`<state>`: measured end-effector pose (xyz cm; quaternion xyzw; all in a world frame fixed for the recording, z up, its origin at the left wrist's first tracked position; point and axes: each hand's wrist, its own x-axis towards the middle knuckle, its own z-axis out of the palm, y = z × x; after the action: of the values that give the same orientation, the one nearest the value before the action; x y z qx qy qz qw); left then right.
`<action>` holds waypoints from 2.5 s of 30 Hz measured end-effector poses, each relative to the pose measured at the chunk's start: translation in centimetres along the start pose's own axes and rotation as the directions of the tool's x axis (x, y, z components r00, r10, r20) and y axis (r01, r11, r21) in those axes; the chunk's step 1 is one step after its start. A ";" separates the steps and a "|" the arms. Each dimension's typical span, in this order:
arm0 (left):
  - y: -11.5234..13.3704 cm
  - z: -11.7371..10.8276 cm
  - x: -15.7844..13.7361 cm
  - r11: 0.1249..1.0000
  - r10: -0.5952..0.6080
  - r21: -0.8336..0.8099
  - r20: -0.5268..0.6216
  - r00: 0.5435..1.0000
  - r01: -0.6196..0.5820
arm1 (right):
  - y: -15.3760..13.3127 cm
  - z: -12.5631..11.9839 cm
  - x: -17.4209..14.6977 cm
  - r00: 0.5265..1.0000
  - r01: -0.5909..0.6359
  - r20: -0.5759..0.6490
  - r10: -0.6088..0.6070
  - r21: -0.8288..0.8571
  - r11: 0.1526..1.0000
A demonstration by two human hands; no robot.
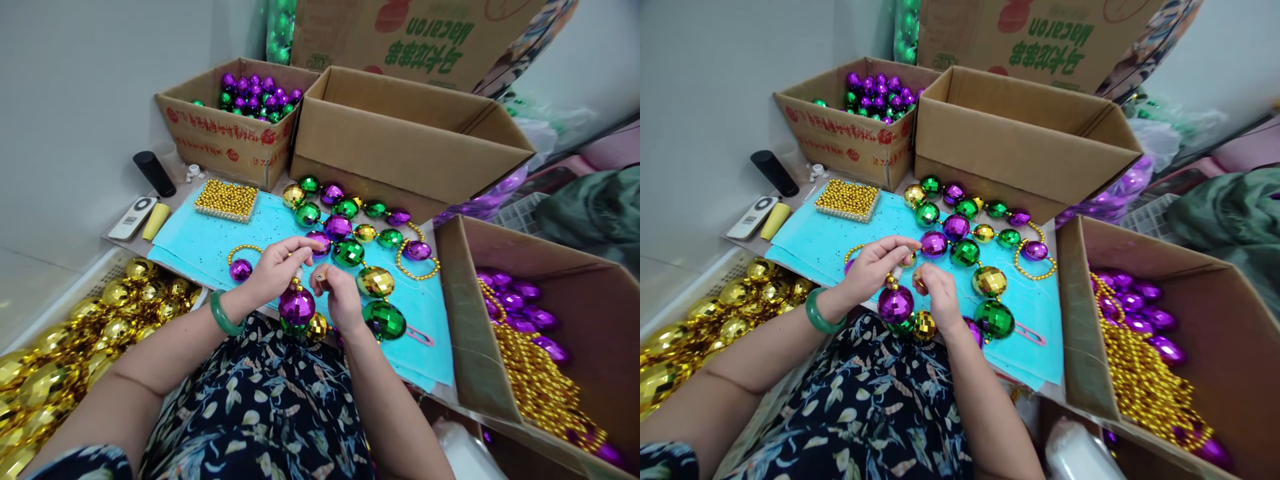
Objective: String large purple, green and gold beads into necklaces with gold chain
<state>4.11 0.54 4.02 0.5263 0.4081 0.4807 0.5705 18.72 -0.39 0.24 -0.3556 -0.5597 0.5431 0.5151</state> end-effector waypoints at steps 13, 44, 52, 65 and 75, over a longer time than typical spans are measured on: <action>0.1 0.4 0.0 0.999 0.046 -0.024 0.005 0.999 -0.046 | 0.5 0.5 0.0 0.998 -0.009 0.055 0.015 -0.106 0.994; -0.6 0.0 -0.3 0.999 0.036 0.010 0.000 0.999 -0.036 | 0.9 0.3 -0.3 0.995 -0.009 0.096 0.018 -0.091 0.996; -0.1 -0.5 -0.9 0.998 -0.063 -0.012 -0.067 0.996 0.062 | 0.8 0.4 -0.6 0.984 -0.176 0.002 0.176 0.038 0.984; 0.9 -1.2 -1.1 0.985 -0.152 0.072 -0.074 0.986 0.157 | -0.9 0.6 -0.3 0.992 -0.053 -0.125 0.028 -0.197 0.979; 0.8 -1.6 -1.9 0.986 -0.105 0.132 -0.022 0.994 0.107 | -0.9 -0.2 -0.5 0.966 -0.157 -0.228 0.121 -0.144 0.977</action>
<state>2.08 -1.04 4.58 0.5371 0.4708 0.4255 0.5557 19.21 -0.96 1.03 -0.4921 -0.5153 0.4887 0.5035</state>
